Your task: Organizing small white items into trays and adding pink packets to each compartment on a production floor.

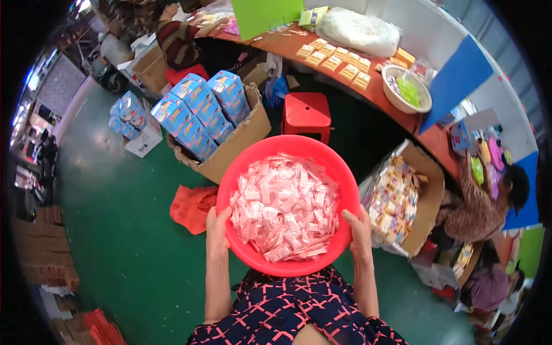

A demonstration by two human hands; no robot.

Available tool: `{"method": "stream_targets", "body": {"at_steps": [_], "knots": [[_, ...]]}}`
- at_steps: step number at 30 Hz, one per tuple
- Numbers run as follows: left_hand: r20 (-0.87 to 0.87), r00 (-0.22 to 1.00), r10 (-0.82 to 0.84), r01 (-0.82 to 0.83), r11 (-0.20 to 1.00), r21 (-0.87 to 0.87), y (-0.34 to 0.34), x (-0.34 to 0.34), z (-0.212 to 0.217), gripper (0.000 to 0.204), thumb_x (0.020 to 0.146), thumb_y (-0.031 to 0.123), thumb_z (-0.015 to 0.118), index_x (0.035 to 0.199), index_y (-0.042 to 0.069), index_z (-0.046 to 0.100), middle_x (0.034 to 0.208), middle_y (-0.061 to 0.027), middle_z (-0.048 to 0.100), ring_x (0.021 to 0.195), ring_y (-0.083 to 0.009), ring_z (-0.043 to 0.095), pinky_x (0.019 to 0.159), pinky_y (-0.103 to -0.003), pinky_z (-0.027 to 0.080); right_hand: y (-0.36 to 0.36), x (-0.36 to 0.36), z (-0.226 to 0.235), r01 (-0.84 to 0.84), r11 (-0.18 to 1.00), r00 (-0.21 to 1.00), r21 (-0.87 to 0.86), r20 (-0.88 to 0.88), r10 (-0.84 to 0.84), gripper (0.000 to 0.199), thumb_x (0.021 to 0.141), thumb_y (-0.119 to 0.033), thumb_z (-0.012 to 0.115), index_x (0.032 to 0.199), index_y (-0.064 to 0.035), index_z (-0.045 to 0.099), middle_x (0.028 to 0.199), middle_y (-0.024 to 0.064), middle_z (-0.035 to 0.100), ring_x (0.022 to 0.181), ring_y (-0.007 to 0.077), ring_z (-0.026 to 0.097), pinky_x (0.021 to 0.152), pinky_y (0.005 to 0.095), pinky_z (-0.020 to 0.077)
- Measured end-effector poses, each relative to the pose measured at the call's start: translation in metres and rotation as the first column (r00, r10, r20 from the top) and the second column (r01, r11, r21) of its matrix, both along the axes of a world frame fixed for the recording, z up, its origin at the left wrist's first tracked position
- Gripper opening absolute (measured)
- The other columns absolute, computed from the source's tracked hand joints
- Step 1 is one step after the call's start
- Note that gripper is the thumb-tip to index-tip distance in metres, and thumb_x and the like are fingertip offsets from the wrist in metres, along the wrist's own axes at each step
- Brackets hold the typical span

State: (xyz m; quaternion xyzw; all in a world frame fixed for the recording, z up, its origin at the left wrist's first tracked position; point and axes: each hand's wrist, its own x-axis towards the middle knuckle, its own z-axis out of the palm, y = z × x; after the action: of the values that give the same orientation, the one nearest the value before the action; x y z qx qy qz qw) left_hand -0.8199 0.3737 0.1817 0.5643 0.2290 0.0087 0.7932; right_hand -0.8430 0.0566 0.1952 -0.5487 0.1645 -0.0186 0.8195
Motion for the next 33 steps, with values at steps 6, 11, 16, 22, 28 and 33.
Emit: {"method": "stream_targets", "body": {"at_steps": [6,11,16,22,28,33], "knots": [[-0.026,0.998,0.064,-0.065,0.996,-0.056,-0.029,0.079,0.014,0.022,0.077,0.007,0.052,0.097,-0.002,0.052,0.094,-0.0111,0.058,0.083,-0.0191,0.057,0.073,-0.032,0.047,-0.045,0.085,-0.036,-0.270,0.921,0.961,-0.279,-0.140,0.239,0.025,0.070,-0.010,0.064,0.091,0.0010,0.055,0.079,0.0038,0.059,0.068,0.0092,0.053,0.061,0.0224,0.0435],[-0.024,0.999,-0.028,0.028,1.000,0.004,-0.070,0.207,0.017,0.016,0.077,0.009,0.055,0.089,-0.001,0.051,0.082,-0.0085,0.057,0.071,-0.0143,0.055,0.063,-0.027,0.046,-0.077,0.175,-0.079,-0.211,0.977,0.906,0.017,-0.373,0.202,0.021,0.063,-0.002,0.062,0.084,0.0003,0.058,0.073,0.0051,0.061,0.058,0.0119,0.055,0.054,0.0237,0.0446],[-0.058,0.993,-0.102,0.105,0.993,0.050,-0.089,0.334,0.006,0.020,0.081,0.018,0.054,0.089,0.000,0.051,0.081,-0.0050,0.056,0.071,-0.0115,0.053,0.063,-0.026,0.045,-0.096,0.279,-0.067,-0.113,0.994,0.911,-0.006,-0.400,0.102,0.020,0.060,0.003,0.056,0.080,0.0007,0.058,0.069,0.0044,0.059,0.055,0.0110,0.053,0.050,0.0224,0.0420],[0.104,0.991,0.080,-0.109,0.943,0.314,-0.084,0.425,0.023,0.031,0.087,0.029,0.046,0.102,0.002,0.050,0.094,-0.0028,0.054,0.079,-0.0097,0.051,0.069,-0.024,0.043,-0.091,0.420,-0.030,-0.153,0.988,0.954,-0.002,-0.263,0.147,0.021,0.058,0.005,0.055,0.078,0.0020,0.057,0.068,0.0051,0.059,0.055,0.0118,0.053,0.052,0.0222,0.0421],[-0.163,0.917,0.365,-0.303,0.900,0.313,-0.077,0.426,0.029,0.026,0.085,0.027,0.050,0.103,0.008,0.051,0.096,-0.0010,0.055,0.081,-0.0094,0.053,0.066,-0.022,0.041,-0.050,0.573,-0.034,-0.194,0.958,0.912,0.212,-0.320,0.256,0.022,0.058,0.005,0.054,0.079,0.0016,0.056,0.067,0.0065,0.057,0.053,0.0147,0.054,0.049,0.0248,0.0441],[-0.322,0.868,0.379,-0.250,0.892,0.376,-0.113,0.350,-0.015,0.018,0.085,0.023,0.049,0.093,0.007,0.053,0.082,0.0001,0.054,0.067,-0.0068,0.050,0.054,-0.019,0.040,-0.010,0.699,-0.064,-0.201,0.934,0.894,0.297,-0.335,0.299,0.017,0.060,0.004,0.053,0.076,-0.0008,0.055,0.072,0.0069,0.058,0.063,0.0187,0.056,0.060,0.0304,0.0473]]}}
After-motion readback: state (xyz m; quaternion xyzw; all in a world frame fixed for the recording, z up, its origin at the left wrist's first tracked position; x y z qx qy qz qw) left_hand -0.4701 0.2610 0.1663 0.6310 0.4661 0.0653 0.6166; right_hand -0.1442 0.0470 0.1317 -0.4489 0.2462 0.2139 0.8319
